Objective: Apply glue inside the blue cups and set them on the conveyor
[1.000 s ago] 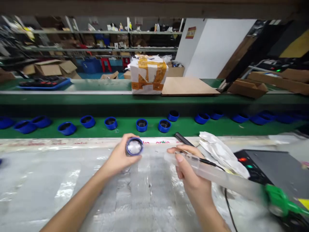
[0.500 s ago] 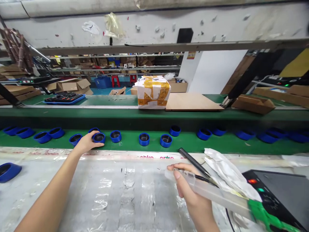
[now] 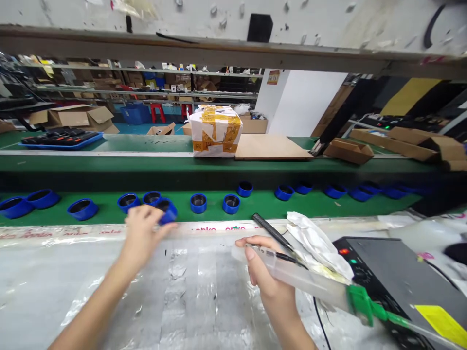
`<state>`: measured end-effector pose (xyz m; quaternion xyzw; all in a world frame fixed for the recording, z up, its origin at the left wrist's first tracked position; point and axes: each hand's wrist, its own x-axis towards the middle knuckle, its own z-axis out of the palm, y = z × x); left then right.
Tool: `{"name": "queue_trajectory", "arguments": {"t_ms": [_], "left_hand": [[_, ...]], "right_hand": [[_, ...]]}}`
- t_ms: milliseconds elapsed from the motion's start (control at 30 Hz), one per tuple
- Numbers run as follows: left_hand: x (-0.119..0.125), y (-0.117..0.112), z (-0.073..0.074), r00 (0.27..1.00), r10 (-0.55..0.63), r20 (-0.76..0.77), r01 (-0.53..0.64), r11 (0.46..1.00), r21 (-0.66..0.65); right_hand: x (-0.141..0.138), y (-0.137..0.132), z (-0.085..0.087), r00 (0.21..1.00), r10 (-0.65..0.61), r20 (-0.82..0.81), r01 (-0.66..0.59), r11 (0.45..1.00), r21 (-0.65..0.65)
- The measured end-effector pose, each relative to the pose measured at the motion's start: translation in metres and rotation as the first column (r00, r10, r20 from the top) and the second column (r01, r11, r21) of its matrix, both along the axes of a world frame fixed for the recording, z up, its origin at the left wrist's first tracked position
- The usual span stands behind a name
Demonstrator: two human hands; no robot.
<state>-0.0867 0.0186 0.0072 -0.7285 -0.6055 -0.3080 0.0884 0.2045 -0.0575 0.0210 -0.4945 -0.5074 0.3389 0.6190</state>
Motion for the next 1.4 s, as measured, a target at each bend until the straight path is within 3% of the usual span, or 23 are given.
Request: {"name": "queue_trajectory", "arguments": {"t_ms": [67,133,200,267,367,567,1400], "left_hand": [[0.043,-0.017,-0.007,0.958,-0.278,0.066,0.285,0.942,-0.177],[0.073,-0.032,-0.014,0.893,-0.426,0.143,0.450,0.840,-0.303],[0.088,-0.040,-0.020,0.835,-0.508,0.210,0.550,0.767,-0.330],[0.091,-0.042,-0.025,0.799,-0.525,0.294,0.597,0.750,-0.284],[0.091,-0.040,-0.031,0.767,-0.489,0.416,0.607,0.764,-0.221],[0.095,-0.040,-0.037,0.742,-0.397,0.540,0.616,0.722,-0.315],[0.094,-0.043,-0.030,0.706,-0.399,0.586,0.649,0.695,-0.309]], "right_hand": [[0.003,0.000,-0.003,1.000,0.013,-0.017,-0.013,1.000,0.023],[0.005,0.000,-0.006,0.998,0.031,-0.047,-0.029,0.999,0.031],[0.004,0.001,-0.007,0.996,0.051,-0.071,-0.049,0.998,0.032],[0.003,0.001,-0.007,0.995,0.078,-0.061,-0.076,0.997,0.033],[-0.002,0.002,-0.005,0.992,0.122,-0.007,-0.122,0.992,0.032],[-0.008,0.002,-0.005,0.994,0.099,0.044,-0.102,0.993,0.064],[-0.008,0.005,-0.004,0.998,0.024,0.052,-0.028,0.997,0.073]]}}
